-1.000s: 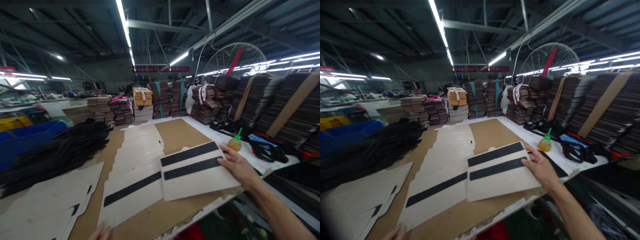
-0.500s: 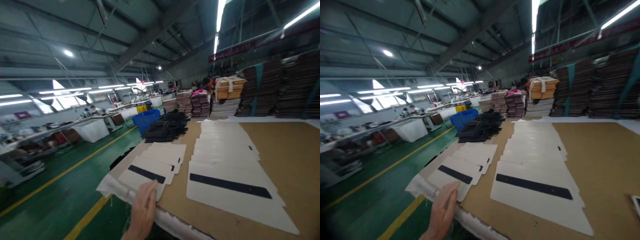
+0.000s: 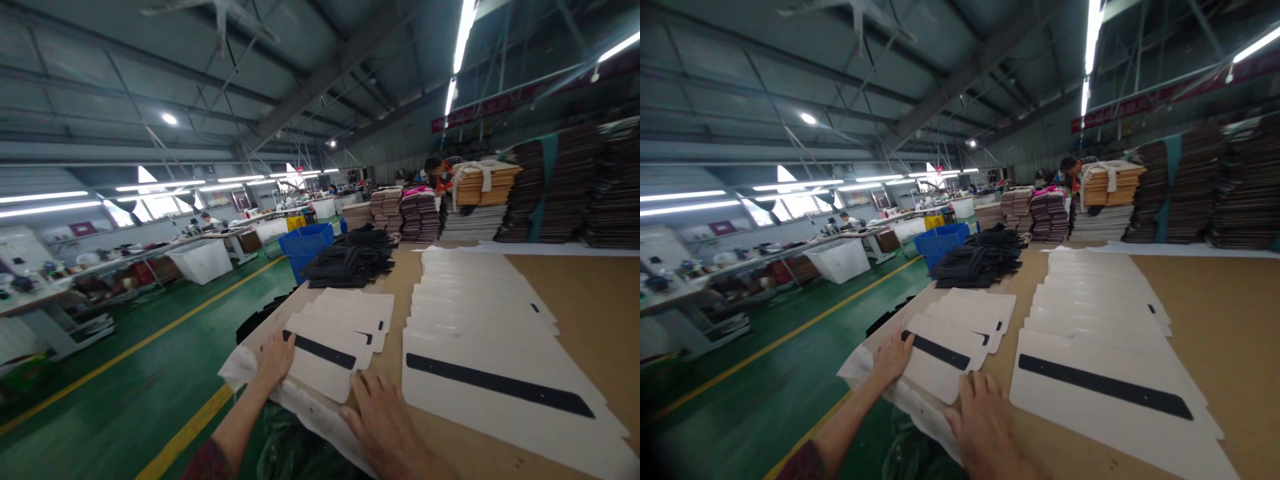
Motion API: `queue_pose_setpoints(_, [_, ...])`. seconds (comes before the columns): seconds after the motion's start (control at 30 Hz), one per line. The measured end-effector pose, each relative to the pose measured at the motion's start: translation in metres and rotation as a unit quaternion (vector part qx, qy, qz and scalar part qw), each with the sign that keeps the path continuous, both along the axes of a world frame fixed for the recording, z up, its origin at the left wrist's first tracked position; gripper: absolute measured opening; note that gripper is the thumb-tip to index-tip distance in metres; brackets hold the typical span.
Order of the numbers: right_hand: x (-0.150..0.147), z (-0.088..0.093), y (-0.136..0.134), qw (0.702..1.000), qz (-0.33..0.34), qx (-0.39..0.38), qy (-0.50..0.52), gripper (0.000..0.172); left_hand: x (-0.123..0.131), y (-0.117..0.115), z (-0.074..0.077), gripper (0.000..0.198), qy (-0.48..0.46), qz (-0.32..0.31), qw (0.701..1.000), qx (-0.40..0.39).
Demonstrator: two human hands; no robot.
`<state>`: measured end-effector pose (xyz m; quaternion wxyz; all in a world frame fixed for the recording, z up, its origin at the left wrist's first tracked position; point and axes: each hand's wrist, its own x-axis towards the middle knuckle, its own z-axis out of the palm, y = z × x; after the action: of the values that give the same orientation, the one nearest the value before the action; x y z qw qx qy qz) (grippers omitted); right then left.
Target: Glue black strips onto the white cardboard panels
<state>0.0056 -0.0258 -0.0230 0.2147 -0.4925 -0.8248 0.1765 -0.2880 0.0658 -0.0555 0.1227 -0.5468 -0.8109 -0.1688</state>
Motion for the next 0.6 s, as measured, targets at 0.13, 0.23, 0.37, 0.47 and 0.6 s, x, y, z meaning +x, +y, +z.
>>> queue_pose_setpoints(0.13, [-0.01, -0.01, -0.012, 1.0, -0.012, -0.022, -0.01, 0.051, 0.002, -0.008, -0.005, 0.063, -0.005, -0.002, 1.0, -0.006])
queue_pose_setpoints(0.23, [-0.012, -0.02, -0.02, 0.998, -0.023, -0.046, 0.039, 0.054, 0.002, -0.017, -0.006, 0.062, -0.022, -0.002, 1.0, 0.0])
queue_pose_setpoints(0.37, [-0.014, -0.033, -0.026, 0.974, -0.046, -0.049, 0.217, 0.058, 0.003, -0.038, -0.009, 0.065, -0.06, -0.01, 0.998, 0.022])
queue_pose_setpoints(0.47, [-0.012, -0.033, -0.025, 0.94, -0.072, -0.059, 0.328, 0.049, 0.007, -0.056, -0.01, 0.072, -0.094, -0.024, 0.994, 0.043])
queue_pose_setpoints(0.6, [-0.003, -0.024, -0.023, 0.916, -0.12, -0.058, 0.378, 0.038, 0.018, -0.082, -0.007, 0.074, -0.143, -0.047, 0.985, 0.081])
